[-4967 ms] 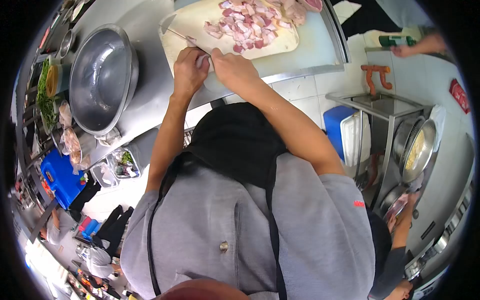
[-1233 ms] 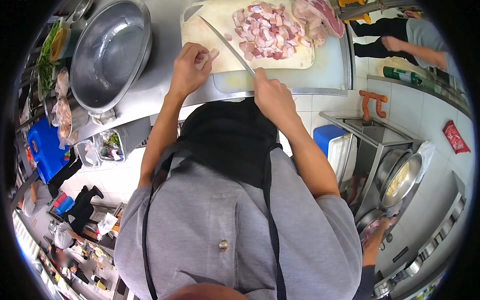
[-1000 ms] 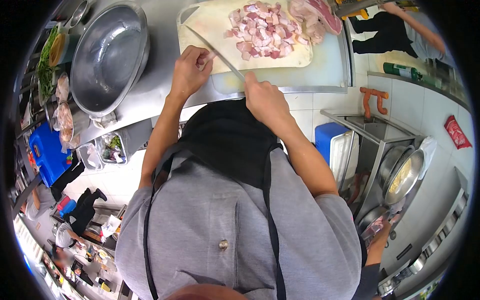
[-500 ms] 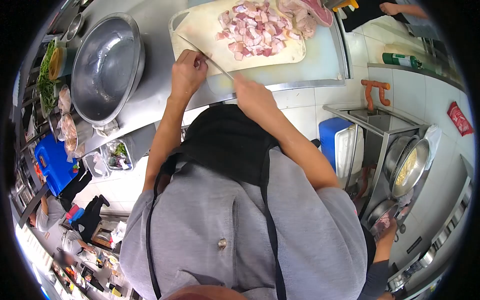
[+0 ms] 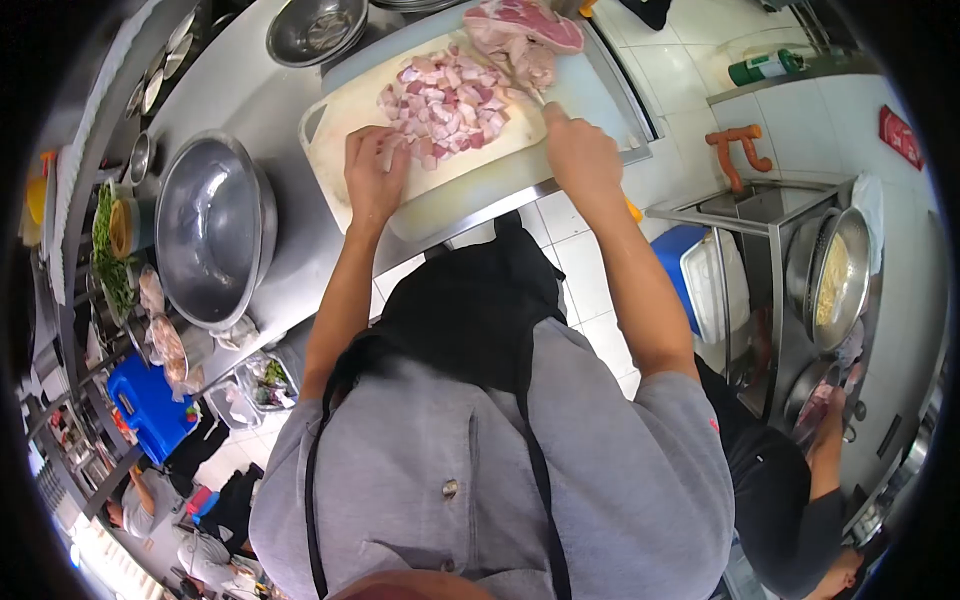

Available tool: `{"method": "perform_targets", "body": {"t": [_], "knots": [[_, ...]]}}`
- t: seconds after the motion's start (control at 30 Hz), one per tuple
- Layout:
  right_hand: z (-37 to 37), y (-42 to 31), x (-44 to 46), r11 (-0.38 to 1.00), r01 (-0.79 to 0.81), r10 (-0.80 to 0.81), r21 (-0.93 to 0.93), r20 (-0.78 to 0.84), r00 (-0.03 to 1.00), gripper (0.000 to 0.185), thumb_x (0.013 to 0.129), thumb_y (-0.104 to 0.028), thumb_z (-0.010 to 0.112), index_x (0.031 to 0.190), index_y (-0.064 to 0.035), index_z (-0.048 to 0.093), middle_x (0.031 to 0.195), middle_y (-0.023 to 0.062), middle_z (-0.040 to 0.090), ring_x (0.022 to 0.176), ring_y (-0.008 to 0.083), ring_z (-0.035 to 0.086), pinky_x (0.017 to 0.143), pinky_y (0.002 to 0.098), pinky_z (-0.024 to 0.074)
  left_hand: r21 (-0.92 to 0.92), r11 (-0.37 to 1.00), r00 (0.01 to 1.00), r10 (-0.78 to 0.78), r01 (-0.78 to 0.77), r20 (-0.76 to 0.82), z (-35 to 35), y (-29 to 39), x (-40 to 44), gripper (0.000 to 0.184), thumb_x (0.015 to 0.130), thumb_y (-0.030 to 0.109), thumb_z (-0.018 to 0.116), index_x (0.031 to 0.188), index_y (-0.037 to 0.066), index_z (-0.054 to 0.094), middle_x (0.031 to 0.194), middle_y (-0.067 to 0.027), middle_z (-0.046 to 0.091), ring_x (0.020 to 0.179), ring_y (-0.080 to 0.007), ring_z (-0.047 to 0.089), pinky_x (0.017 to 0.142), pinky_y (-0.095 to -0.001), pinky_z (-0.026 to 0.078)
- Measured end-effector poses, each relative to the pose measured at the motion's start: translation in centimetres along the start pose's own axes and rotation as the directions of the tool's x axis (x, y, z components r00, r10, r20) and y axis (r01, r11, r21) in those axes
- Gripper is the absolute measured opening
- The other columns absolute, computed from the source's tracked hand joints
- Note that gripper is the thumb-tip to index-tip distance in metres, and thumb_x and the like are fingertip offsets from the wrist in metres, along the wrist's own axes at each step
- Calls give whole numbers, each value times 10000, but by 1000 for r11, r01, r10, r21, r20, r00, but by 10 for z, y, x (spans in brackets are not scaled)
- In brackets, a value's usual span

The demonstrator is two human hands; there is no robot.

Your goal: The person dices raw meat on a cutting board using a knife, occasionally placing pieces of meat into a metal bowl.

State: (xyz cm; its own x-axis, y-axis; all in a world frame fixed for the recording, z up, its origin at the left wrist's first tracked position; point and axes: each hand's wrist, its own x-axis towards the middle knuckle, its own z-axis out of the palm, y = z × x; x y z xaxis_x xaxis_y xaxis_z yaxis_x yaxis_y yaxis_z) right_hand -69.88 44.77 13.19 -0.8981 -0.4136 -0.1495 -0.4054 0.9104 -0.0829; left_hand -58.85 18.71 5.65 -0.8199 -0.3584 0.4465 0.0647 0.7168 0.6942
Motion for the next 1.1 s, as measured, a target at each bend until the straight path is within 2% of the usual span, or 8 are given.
{"method": "perform_targets", "body": {"t": [0.27, 0.4, 0.47, 0.63, 0.7, 0.73, 0.8, 1.1], "knots": [[11, -25, 2, 977, 112, -116, 179, 12, 993, 249, 975, -147, 465, 1185, -58, 565, 874, 260, 714, 811, 427, 733, 675, 543, 580, 35, 989, 989, -145, 146, -23, -5, -19, 21, 383, 866, 161, 759, 1185, -7, 631, 1188, -196, 565, 1136, -365, 543, 989, -448, 459], [9, 3, 6, 986, -6, -16, 167, 130, 991, 239, 970, -143, 450, 1175, -78, 555, 908, 282, 707, 869, 471, 715, 742, 577, 564, 69, 994, 986, -91, 82, 138, 1, -6, 31, 820, 725, 390, 897, 1379, 18, 571, 1417, -308, 428, 1345, -466, 416, 1119, -496, 390], [22, -6, 1, 969, -14, -26, 248, 158, 987, 228, 962, -141, 448, 1155, -61, 540, 918, 301, 699, 891, 489, 704, 765, 597, 552, 55, 994, 973, 85, -99, 217, 24, -1, 36, 995, 631, 470, 935, 1458, 91, 533, 1499, -351, 328, 1405, -513, 329, 1151, -534, 353], [50, -64, 4, 845, -13, -69, 535, 132, 989, 188, 953, -126, 493, 1079, 7, 540, 918, 335, 682, 856, 491, 695, 760, 577, 554, 91, 991, 992, 91, -98, 84, 66, 6, 44, 880, 629, 447, 930, 1386, 140, 603, 1499, -318, 360, 1378, -529, 362, 1130, -557, 369], [49, -79, 9, 590, -226, -70, 775, 328, 942, 163, 970, -130, 494, 1043, 5, 550, 848, 276, 693, 656, 384, 698, 581, 504, 561, -1, 1000, 998, -12, 12, -57, 74, 3, 45, 689, 639, 318, 902, 1260, 131, 670, 1455, -240, 450, 1320, -463, 459, 1082, -514, 429], [51, -84, 10, 597, -223, -83, 771, 335, 938, 163, 970, -130, 494, 1043, 5, 550, 848, 276, 693, 656, 384, 698, 581, 504, 561, 4, 1000, 998, -26, 27, -65, 76, 0, 43, 689, 639, 318, 902, 1260, 131, 670, 1455, -240, 450, 1320, -463, 459, 1082, -514, 429], [56, -94, 14, 288, -362, -145, 887, 414, 899, 170, 1000, -146, 456, 1048, -15, 554, 744, 169, 655, 495, 241, 606, 431, 398, 497, -98, 990, 989, -113, 104, -93, 72, -1, 45, 612, 624, 202, 852, 1207, 121, 683, 1427, -202, 487, 1280, -401, 511, 1041, -469, 469], [40, -108, 18, 282, -352, -153, 893, 404, 902, 190, 995, -104, 428, 1093, -54, 582, 683, 75, 584, 480, 159, 545, 408, 334, 457, -340, 938, 921, -188, 65, -342, 67, 4, 52, 580, 633, 74, 806, 1196, 91, 664, 1390, -220, 504, 1248, -388, 541, 1036, -444, 473]]}}
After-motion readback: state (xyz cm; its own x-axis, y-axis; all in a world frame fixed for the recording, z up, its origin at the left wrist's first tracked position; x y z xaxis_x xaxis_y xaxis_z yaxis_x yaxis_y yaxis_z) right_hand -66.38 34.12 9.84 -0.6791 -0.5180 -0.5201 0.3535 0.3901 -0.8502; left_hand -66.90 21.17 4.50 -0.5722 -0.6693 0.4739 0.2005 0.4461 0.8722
